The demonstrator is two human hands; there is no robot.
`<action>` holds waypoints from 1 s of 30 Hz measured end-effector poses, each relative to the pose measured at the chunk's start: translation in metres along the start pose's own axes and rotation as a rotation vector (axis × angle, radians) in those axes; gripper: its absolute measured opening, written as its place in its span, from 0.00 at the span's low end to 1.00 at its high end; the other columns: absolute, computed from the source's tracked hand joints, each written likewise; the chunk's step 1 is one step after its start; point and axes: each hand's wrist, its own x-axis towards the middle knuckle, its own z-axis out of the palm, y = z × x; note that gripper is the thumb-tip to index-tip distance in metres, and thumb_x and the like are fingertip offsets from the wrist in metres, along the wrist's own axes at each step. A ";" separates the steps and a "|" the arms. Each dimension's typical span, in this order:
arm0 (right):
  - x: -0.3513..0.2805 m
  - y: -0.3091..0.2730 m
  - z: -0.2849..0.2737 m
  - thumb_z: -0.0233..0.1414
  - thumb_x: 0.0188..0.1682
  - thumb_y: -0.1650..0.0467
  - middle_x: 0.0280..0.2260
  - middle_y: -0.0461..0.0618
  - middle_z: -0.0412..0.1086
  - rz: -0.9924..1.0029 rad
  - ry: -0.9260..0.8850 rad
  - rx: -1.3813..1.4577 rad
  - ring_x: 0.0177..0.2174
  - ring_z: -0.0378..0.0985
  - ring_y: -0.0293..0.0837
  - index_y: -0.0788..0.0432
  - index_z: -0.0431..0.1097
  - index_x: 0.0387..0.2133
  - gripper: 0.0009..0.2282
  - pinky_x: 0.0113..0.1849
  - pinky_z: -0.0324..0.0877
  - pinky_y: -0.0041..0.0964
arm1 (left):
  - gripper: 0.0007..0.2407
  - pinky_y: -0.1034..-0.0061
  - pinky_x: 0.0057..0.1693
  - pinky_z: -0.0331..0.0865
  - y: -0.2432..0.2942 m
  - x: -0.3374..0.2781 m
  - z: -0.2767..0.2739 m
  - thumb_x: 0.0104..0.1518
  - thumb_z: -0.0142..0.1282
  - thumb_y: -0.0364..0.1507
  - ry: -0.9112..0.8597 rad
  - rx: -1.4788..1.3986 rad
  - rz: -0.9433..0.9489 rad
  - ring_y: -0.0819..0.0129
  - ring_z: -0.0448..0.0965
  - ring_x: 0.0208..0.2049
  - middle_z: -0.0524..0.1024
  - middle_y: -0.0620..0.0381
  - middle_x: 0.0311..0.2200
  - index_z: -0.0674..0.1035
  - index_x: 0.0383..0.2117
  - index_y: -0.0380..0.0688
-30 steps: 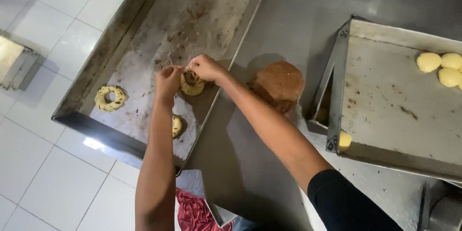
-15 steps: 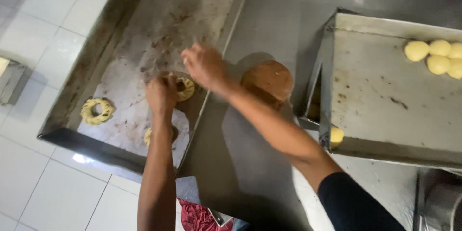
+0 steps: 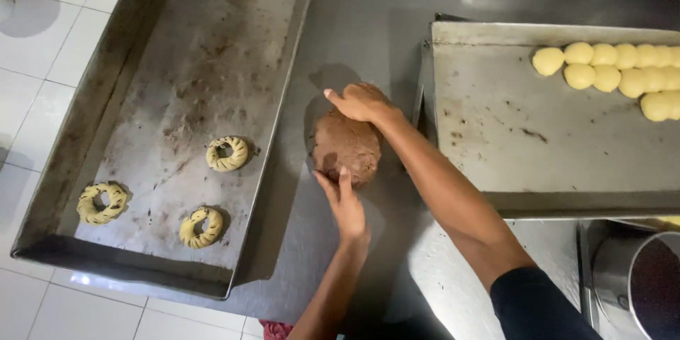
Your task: The baker fills small dough balls with a dark filling, rolls them out, scores the surface with a knife, and shapes them into ring-shaped pastries.
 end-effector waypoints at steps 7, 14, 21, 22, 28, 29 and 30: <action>0.024 0.038 0.012 0.42 0.53 0.43 0.13 0.48 0.54 -0.072 -0.056 -0.027 0.16 0.56 0.43 0.60 0.60 0.08 0.36 0.22 0.54 0.46 | 0.35 0.62 0.69 0.54 0.010 0.010 0.026 0.61 0.44 0.46 0.173 -0.152 0.062 0.53 0.56 0.70 0.48 0.48 0.72 0.46 0.72 0.46; 0.003 0.027 -0.014 0.43 0.39 0.34 0.39 0.64 0.70 -0.015 -0.076 0.105 0.39 0.73 0.57 0.61 0.74 0.35 0.41 0.38 0.63 0.59 | 0.33 0.59 0.68 0.58 0.055 0.027 0.039 0.64 0.42 0.46 0.034 -0.336 0.214 0.50 0.61 0.68 0.56 0.39 0.70 0.54 0.71 0.37; -0.015 0.021 -0.053 0.41 0.38 0.36 0.70 0.61 0.42 0.282 -0.029 1.282 0.68 0.45 0.62 0.46 0.43 0.70 0.48 0.62 0.49 0.70 | 0.37 0.58 0.75 0.51 0.151 0.114 0.096 0.65 0.51 0.48 -0.350 0.474 0.679 0.45 0.56 0.73 0.56 0.33 0.71 0.55 0.70 0.29; -0.009 0.022 -0.040 0.41 0.38 0.36 0.70 0.61 0.42 0.281 -0.027 1.285 0.68 0.45 0.62 0.46 0.43 0.70 0.48 0.62 0.49 0.70 | 0.37 0.58 0.75 0.51 0.167 0.113 0.113 0.65 0.51 0.48 -0.353 0.475 0.681 0.45 0.56 0.73 0.56 0.33 0.71 0.55 0.70 0.29; 0.026 0.000 -0.009 0.34 0.51 0.41 0.69 0.52 0.51 -0.617 -0.088 2.363 0.66 0.55 0.55 0.50 0.49 0.70 0.39 0.64 0.56 0.57 | 0.32 0.47 0.75 0.43 0.217 0.073 0.150 0.67 0.53 0.45 -0.203 0.872 1.242 0.38 0.53 0.74 0.59 0.37 0.71 0.61 0.71 0.36; 0.028 -0.001 -0.014 0.34 0.50 0.40 0.68 0.52 0.52 -0.479 -0.013 2.452 0.66 0.56 0.56 0.49 0.49 0.70 0.40 0.63 0.56 0.58 | 0.31 0.49 0.76 0.46 0.217 0.067 0.137 0.69 0.52 0.46 -0.243 0.833 1.304 0.41 0.52 0.75 0.59 0.39 0.71 0.61 0.71 0.39; 0.030 -0.003 -0.019 0.34 0.48 0.39 0.68 0.52 0.53 -0.334 0.063 2.531 0.65 0.56 0.56 0.49 0.49 0.70 0.41 0.62 0.56 0.58 | 0.30 0.51 0.78 0.49 0.216 0.061 0.124 0.71 0.51 0.46 -0.285 0.794 1.364 0.44 0.52 0.75 0.60 0.42 0.71 0.61 0.72 0.41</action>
